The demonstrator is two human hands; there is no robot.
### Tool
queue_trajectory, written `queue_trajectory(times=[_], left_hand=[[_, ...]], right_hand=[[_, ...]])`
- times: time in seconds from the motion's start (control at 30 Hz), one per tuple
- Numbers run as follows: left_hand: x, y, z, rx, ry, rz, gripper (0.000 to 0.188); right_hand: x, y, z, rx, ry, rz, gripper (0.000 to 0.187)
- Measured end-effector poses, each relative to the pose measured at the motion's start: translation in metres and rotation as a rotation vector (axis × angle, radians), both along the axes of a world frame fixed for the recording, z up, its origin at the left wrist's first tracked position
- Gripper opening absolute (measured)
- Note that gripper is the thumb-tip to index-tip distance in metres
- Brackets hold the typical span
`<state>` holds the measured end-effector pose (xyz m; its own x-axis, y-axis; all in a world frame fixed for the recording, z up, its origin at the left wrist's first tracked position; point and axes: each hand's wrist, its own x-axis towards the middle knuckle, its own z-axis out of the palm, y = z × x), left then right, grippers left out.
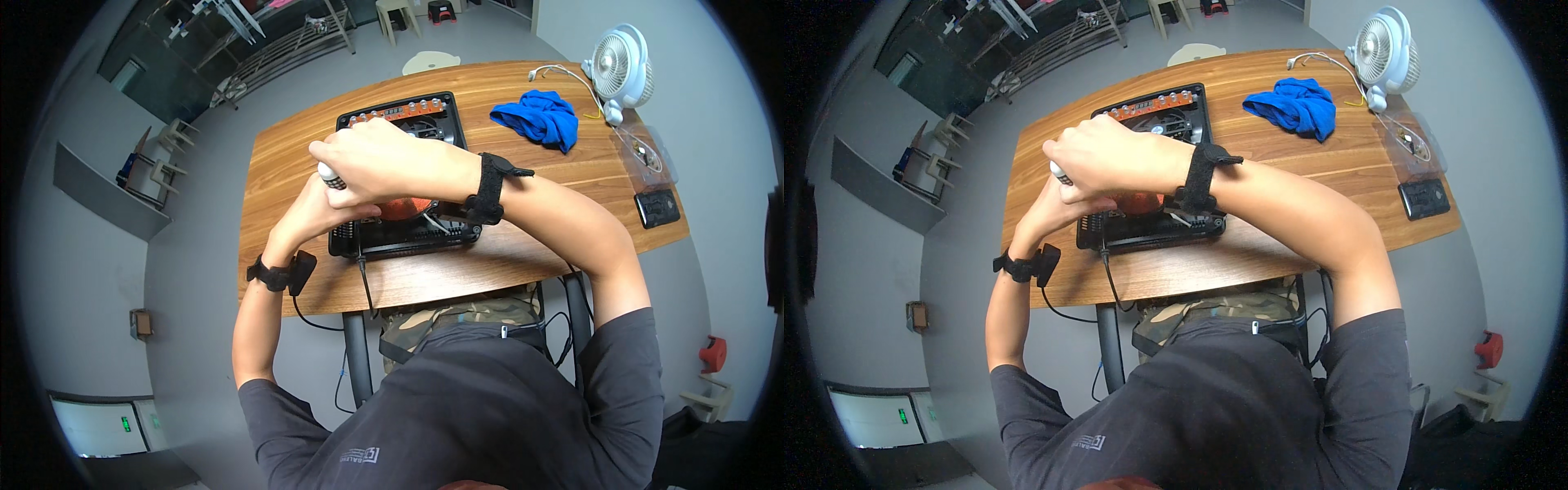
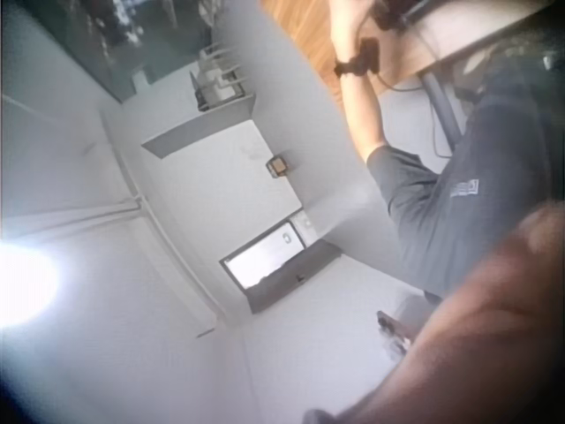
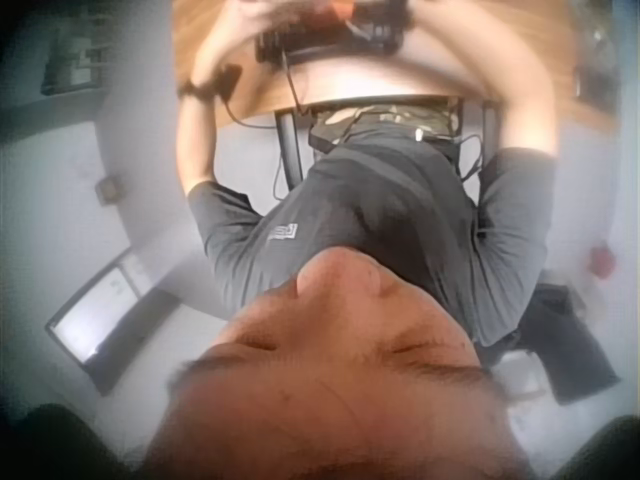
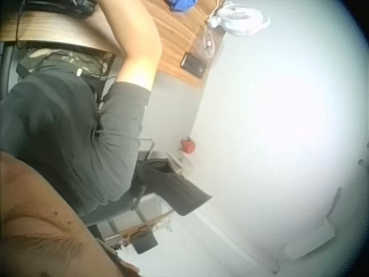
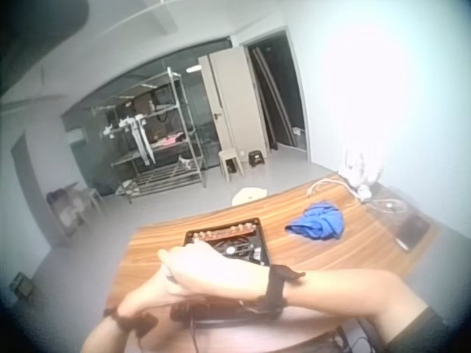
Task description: The person uses a screwdriver to remove screws from the bottom of a black electronic device on a wooden table. After removing the screws, the person opens the device to reveal its internal components, including a copper-colored circular part and circuitry.
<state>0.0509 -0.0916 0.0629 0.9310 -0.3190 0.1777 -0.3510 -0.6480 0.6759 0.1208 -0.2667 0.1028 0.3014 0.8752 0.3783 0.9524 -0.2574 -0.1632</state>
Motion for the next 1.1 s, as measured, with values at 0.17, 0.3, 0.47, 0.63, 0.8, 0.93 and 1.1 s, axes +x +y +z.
queue_trajectory(times=[0.17, 0.3, 0.47, 0.63, 0.8, 0.93, 1.1], left_hand=[[0.003, 0.022, -0.005, 0.053, 0.173, 0.007, 0.054], [0.001, 0.007, -0.001, 0.032, 0.036, 0.016, 0.034], [0.000, 0.004, -0.002, 0.032, -0.012, 0.053, 0.043], [0.006, 0.020, -0.010, -0.017, 0.039, -0.004, 0.053], [0.003, 0.013, -0.002, -0.004, 0.034, -0.006, 0.041], [0.006, 0.002, -0.002, 0.125, -0.035, 0.110, 0.039], [0.002, 0.008, 0.000, -0.008, 0.058, 0.020, 0.037]], right_hand=[[-0.001, -0.003, -0.005, 0.099, -0.024, 0.009, 0.045], [0.003, -0.005, -0.008, 0.086, 0.040, -0.025, 0.046], [0.001, -0.002, -0.007, 0.071, 0.121, -0.002, 0.045], [0.000, -0.002, -0.007, 0.094, 0.038, 0.003, 0.044], [-0.003, 0.001, 0.003, 0.000, 0.006, -0.059, 0.041], [0.004, 0.007, -0.007, 0.079, 0.015, -0.081, 0.043], [0.004, 0.001, -0.010, 0.116, 0.023, -0.074, 0.044]])
